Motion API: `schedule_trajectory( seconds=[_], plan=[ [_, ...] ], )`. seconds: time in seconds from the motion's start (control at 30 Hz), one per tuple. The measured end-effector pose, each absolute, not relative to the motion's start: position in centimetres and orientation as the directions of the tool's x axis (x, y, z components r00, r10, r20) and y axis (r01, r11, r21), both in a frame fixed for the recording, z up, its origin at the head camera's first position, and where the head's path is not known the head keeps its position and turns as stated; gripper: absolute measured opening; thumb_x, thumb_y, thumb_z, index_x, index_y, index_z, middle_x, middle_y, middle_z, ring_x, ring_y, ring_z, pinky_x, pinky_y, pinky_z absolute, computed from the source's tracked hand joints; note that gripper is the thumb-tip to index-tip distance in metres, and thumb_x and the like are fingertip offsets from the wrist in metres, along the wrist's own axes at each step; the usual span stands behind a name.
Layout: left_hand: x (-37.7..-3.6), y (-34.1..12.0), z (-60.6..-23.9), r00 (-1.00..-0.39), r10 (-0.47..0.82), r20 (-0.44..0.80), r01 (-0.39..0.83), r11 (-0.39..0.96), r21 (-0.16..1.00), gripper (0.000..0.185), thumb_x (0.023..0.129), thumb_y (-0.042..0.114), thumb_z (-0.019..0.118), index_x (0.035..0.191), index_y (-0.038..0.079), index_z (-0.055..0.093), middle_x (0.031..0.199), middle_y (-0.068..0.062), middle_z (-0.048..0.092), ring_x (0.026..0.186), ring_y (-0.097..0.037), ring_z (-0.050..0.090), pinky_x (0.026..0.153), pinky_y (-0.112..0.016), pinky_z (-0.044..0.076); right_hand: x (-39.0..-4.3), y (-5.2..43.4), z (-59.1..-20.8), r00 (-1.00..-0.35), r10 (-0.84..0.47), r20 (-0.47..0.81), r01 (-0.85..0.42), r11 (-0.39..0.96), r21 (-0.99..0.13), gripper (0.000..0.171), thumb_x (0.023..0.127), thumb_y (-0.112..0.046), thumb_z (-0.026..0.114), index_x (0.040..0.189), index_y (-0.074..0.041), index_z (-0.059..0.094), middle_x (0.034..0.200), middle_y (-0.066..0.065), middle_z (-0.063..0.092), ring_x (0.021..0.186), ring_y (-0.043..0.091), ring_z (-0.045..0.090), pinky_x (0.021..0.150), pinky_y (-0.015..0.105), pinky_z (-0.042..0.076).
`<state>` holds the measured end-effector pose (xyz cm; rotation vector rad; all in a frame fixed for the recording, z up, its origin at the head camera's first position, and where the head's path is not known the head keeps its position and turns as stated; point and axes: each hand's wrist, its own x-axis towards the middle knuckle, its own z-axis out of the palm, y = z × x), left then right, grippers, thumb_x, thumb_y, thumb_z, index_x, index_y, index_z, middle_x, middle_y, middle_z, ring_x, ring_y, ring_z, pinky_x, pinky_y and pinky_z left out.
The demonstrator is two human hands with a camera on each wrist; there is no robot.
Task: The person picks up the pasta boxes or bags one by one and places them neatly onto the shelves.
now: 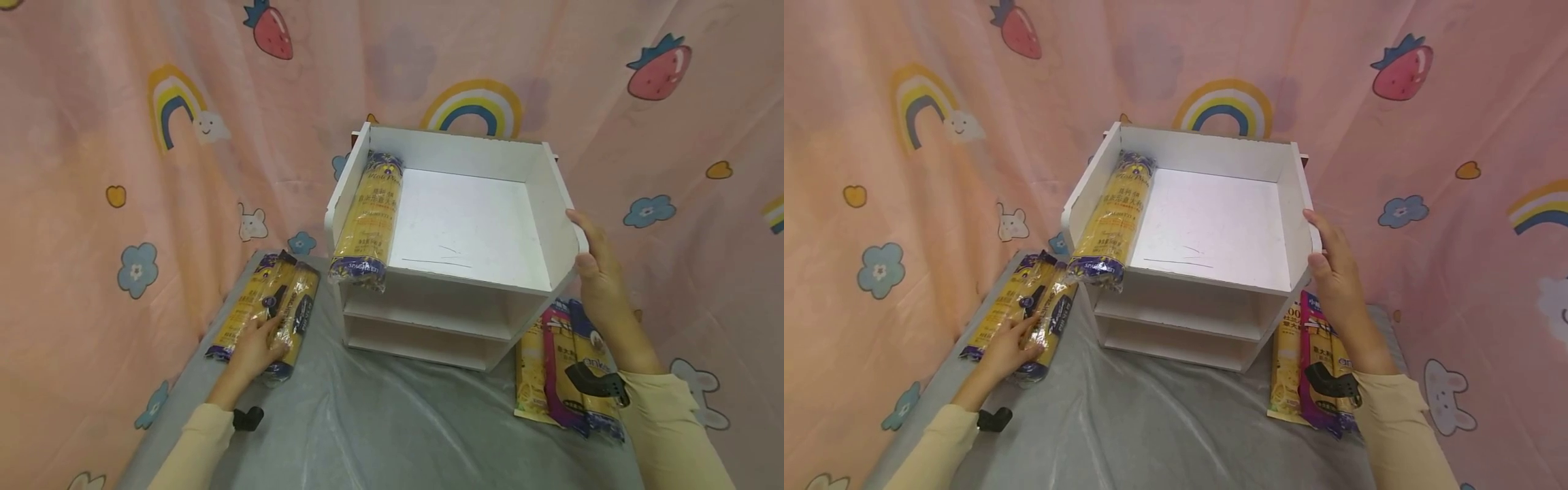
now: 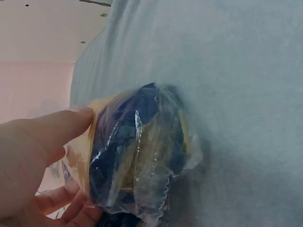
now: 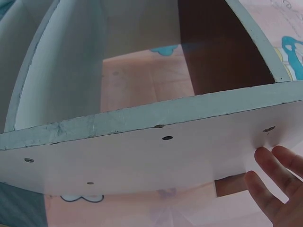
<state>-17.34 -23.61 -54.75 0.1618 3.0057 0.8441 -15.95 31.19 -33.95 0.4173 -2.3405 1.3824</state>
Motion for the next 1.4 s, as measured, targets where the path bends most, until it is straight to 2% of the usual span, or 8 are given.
schedule_trajectory(
  seconds=[0.17, 0.3, 0.4, 0.57, 0.73, 0.93, 1.17, 1.4],
  plan=[
    [-17.29, -23.36, -54.63, -0.992, 0.129, -0.012, 0.105, 0.853, 0.511, 0.073, 0.080, 0.021, 0.080, 0.143, 0.000, 0.049, 0.111, -0.031, 0.057, 0.091, -0.038, 0.057, 0.078, -0.053, 0.046, -15.96, 31.15, -33.94, -0.885, -0.048, 0.463, -0.429, 0.473, -0.770, 0.052, 0.104, -0.038, 0.043, 0.154, -0.025, 0.036, 0.157, -0.003, 0.031, 0.137, 0.012, 0.034, 0.116, 0.037, 0.027],
    [-17.14, -23.14, -54.35, -0.988, 0.147, -0.054, 0.101, 0.860, 0.500, 0.074, 0.082, 0.024, 0.080, 0.144, 0.000, 0.048, 0.124, -0.035, 0.058, 0.107, -0.048, 0.059, 0.090, -0.062, 0.046, -15.96, 31.17, -33.95, -0.891, -0.049, 0.452, -0.418, 0.478, -0.772, 0.051, 0.104, -0.037, 0.042, 0.154, -0.027, 0.034, 0.159, -0.004, 0.029, 0.140, 0.014, 0.032, 0.120, 0.058, 0.020],
    [-17.19, -23.09, -54.19, -0.984, 0.173, -0.053, 0.125, 0.862, 0.492, 0.077, 0.080, 0.025, 0.082, 0.144, 0.000, 0.047, 0.120, -0.033, 0.062, 0.105, -0.047, 0.061, 0.089, -0.060, 0.048, -15.94, 31.20, -33.95, -0.898, -0.048, 0.438, -0.407, 0.473, -0.781, 0.052, 0.104, -0.038, 0.042, 0.154, -0.028, 0.033, 0.160, -0.004, 0.027, 0.141, 0.016, 0.031, 0.118, 0.066, 0.018],
    [-17.27, -22.97, -54.41, -0.978, 0.205, -0.047, 0.154, 0.849, 0.505, 0.083, 0.074, 0.025, 0.085, 0.143, -0.002, 0.047, 0.114, -0.031, 0.066, 0.100, -0.042, 0.063, 0.087, -0.055, 0.050, -15.93, 31.19, -33.99, -0.900, -0.047, 0.433, -0.400, 0.479, -0.781, 0.051, 0.105, -0.038, 0.042, 0.154, -0.028, 0.033, 0.160, -0.004, 0.027, 0.141, 0.016, 0.032, 0.120, 0.058, 0.022],
    [-17.19, -22.91, -54.65, -0.974, 0.205, -0.094, 0.124, 0.834, 0.538, 0.085, 0.076, 0.026, 0.084, 0.147, 0.001, 0.043, 0.130, -0.033, 0.059, 0.114, -0.047, 0.061, 0.095, -0.058, 0.049, -15.97, 31.18, -33.97, -0.893, -0.051, 0.448, -0.419, 0.461, -0.782, 0.053, 0.104, -0.040, 0.044, 0.154, -0.027, 0.034, 0.160, -0.005, 0.027, 0.141, 0.016, 0.033, 0.120, 0.057, 0.025],
    [-17.12, -22.99, -54.73, -0.970, 0.221, -0.106, 0.131, 0.834, 0.536, 0.086, 0.078, 0.027, 0.083, 0.149, 0.003, 0.041, 0.129, -0.032, 0.059, 0.113, -0.045, 0.060, 0.094, -0.059, 0.048, -15.98, 31.24, -34.01, -0.887, -0.062, 0.457, -0.433, 0.453, -0.779, 0.054, 0.103, -0.041, 0.044, 0.154, -0.025, 0.034, 0.159, -0.004, 0.028, 0.138, 0.014, 0.034, 0.120, 0.045, 0.030],
    [-17.17, -22.80, -54.32, -0.963, 0.230, -0.138, 0.125, 0.840, 0.528, 0.092, 0.074, 0.027, 0.087, 0.149, 0.003, 0.041, 0.131, -0.033, 0.057, 0.115, -0.047, 0.058, 0.096, -0.061, 0.046, -16.00, 31.38, -34.18, -0.872, -0.075, 0.483, -0.465, 0.436, -0.771, 0.056, 0.103, -0.041, 0.045, 0.154, -0.021, 0.034, 0.159, -0.002, 0.030, 0.134, 0.014, 0.037, 0.111, 0.025, 0.036],
    [-17.17, -22.80, -53.96, -0.952, 0.245, -0.184, 0.104, 0.823, 0.559, 0.093, 0.075, 0.021, 0.086, 0.151, 0.004, 0.037, 0.138, -0.033, 0.053, 0.118, -0.047, 0.058, 0.097, -0.059, 0.047, -16.03, 31.35, -34.21, -0.878, -0.071, 0.473, -0.447, 0.475, -0.758, 0.053, 0.104, -0.038, 0.043, 0.154, -0.024, 0.033, 0.160, -0.002, 0.028, 0.141, 0.016, 0.033, 0.121, 0.054, 0.025]
  ],
)
